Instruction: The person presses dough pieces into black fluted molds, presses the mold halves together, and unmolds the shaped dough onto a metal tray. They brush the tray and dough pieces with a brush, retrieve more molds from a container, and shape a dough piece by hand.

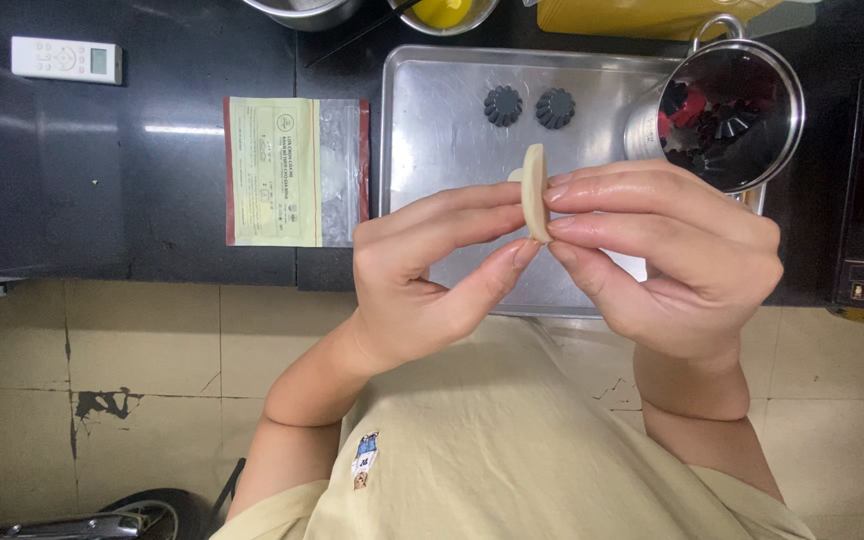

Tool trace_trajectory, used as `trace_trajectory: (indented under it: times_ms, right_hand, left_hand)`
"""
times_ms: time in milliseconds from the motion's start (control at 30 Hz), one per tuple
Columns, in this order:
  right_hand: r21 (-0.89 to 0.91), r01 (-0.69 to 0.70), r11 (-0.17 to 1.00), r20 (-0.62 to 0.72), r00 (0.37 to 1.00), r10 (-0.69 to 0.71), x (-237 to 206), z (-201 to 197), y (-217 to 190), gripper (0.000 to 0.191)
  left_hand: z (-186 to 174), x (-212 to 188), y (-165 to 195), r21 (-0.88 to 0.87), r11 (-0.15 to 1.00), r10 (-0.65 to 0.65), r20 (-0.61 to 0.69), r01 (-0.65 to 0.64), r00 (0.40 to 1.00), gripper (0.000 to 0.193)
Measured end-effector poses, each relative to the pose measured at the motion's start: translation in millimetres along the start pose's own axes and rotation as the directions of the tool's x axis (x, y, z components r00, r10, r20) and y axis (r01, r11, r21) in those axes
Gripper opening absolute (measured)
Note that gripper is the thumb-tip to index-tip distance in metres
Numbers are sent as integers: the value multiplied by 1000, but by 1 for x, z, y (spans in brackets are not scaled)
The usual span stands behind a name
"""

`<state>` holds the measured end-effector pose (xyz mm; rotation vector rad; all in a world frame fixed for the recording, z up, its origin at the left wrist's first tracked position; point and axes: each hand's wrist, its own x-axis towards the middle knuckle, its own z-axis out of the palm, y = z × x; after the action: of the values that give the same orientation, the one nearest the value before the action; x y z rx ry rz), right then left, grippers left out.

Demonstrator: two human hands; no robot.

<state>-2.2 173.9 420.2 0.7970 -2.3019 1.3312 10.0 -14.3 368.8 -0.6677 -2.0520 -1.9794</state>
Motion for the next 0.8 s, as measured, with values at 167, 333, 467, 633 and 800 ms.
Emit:
trace_trajectory:
  times_ms: [167,333,467,633,800]
  right_hand:
    - [-8,-35,999,4,999,36,-1,0,-2,19]
    - [-20,-60,998,8,998,61,-2,1,-4,18]
    - [-67,-62,996,17,998,64,-2,0,-7,18]
    - [-107,-78,991,25,996,81,-1,-1,-13,18]
    - [-139,-44,989,53,997,52,2,-3,-14,17]
  left_hand:
    - [3,0,1,56,998,38,-38,-36,999,23]
    - [3,-1,3,78,996,42,-40,-39,998,22]
    - [2,-1,5,117,991,68,-40,-63,997,22]
    - [5,-1,8,229,968,118,-39,-106,992,18]
    - [4,-2,11,319,939,140,-14,-129,990,15]
